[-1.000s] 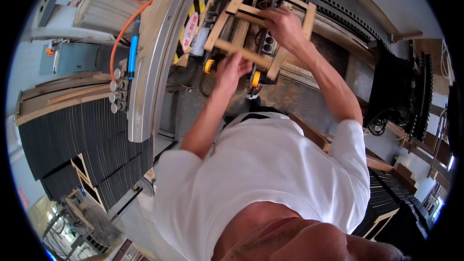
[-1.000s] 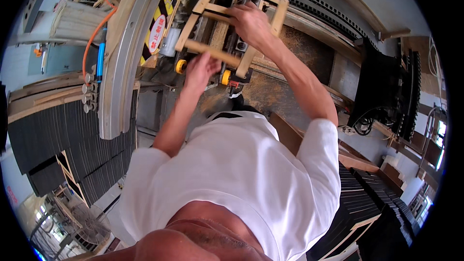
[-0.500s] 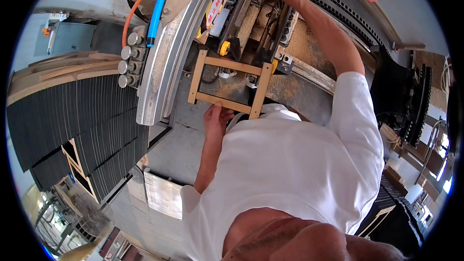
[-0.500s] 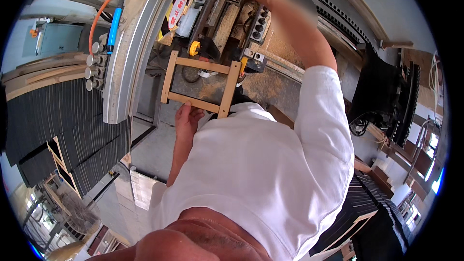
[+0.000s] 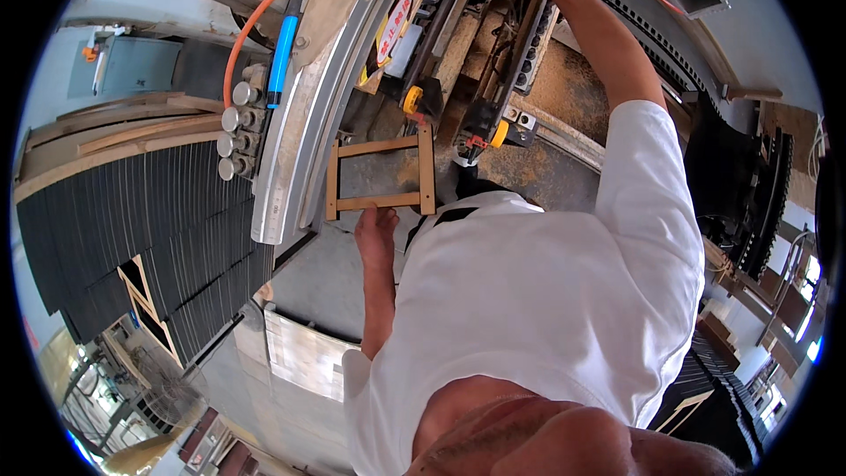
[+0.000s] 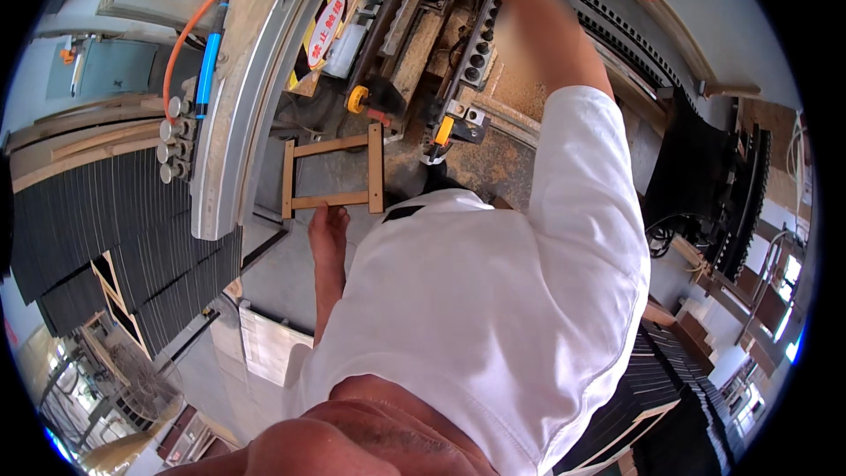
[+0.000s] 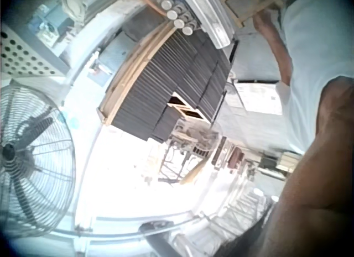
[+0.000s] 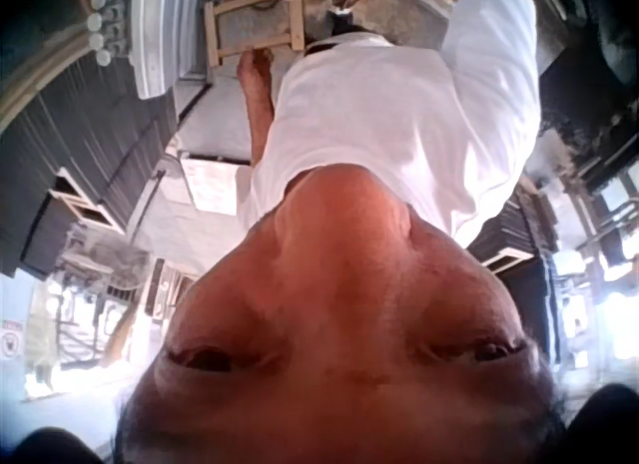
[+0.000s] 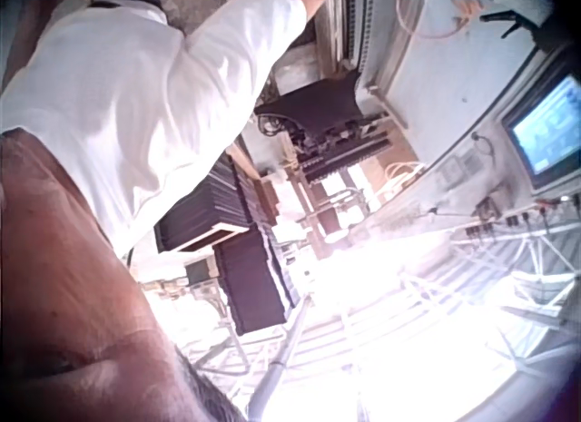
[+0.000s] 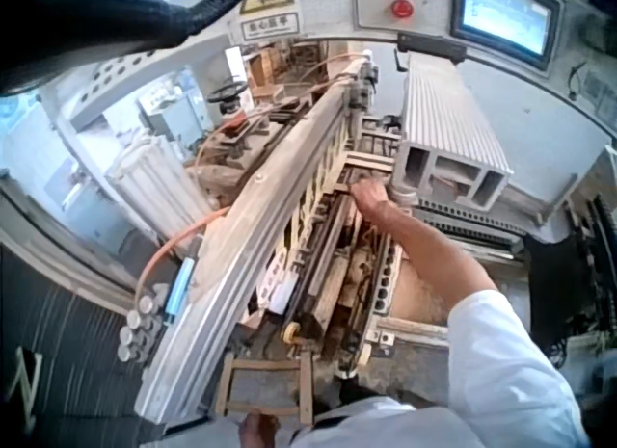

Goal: The person repeatedly picks up small wooden frames from a machine, places them on a nearby rack, and returns to retrieve the next frame. The cycle continues with consistent pick-and-place handling of identical frames.

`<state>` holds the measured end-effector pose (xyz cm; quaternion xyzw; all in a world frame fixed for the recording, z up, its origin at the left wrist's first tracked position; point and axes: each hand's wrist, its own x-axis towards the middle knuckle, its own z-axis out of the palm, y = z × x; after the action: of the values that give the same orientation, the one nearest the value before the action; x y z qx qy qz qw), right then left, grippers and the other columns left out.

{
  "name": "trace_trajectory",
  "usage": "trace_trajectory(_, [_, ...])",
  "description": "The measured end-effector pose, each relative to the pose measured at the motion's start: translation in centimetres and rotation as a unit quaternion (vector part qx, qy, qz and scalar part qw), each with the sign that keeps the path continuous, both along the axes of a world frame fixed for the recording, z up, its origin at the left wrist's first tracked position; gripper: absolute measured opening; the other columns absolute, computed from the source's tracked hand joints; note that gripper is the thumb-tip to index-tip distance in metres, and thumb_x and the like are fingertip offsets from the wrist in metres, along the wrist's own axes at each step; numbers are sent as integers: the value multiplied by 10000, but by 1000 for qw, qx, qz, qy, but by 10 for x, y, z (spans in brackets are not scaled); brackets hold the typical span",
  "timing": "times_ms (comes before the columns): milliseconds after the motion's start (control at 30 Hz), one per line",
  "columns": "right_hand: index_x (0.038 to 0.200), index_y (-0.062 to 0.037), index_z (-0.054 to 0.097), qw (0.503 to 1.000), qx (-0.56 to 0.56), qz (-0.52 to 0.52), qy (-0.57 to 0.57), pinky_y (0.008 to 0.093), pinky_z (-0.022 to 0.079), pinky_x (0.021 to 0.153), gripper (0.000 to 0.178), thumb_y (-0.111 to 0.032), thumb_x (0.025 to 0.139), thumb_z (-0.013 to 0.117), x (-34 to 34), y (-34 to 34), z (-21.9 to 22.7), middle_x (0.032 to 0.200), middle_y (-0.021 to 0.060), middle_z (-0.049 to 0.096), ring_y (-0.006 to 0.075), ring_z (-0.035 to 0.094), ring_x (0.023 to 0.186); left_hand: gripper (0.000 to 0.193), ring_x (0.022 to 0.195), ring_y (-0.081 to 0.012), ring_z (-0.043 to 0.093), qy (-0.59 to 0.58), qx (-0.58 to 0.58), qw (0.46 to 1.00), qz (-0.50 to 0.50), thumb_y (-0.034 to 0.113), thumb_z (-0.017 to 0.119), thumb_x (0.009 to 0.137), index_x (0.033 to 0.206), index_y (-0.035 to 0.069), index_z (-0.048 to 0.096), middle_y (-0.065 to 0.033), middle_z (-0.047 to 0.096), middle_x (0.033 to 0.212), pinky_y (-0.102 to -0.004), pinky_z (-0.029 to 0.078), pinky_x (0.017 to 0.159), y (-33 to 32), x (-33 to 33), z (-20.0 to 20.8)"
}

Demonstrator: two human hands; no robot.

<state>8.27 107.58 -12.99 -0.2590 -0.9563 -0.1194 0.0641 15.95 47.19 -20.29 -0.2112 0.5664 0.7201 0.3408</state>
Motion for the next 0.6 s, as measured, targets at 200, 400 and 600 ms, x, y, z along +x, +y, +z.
trace_trajectory(200, [764,-76,669,992,2,44,116,491,508,688,65,-65,708,637,-11,18,-19,793,180,660,365,646,839,300,823,-185,624,-1,-22,999,30,304,611,919,1003,16,599,-82,644,891,-313,525,736,1,2,-33])
trace_trajectory(400, [1071,-183,640,996,61,63,26,440,464,796,273,-94,829,549,-1,22,-11,919,125,684,321,630,934,325,780,-175,649,7,-54,996,75,290,616,911,1043,-7,597,-95,660,910,-299,561,699,-7,16,-53])
trace_trajectory(600, [1015,-146,629,999,20,21,-34,486,496,768,191,-155,868,509,-5,37,-8,928,142,685,336,655,905,381,785,-180,654,16,-101,993,65,294,605,907,1097,-35,594,-103,662,924,-305,571,702,-9,19,-56])
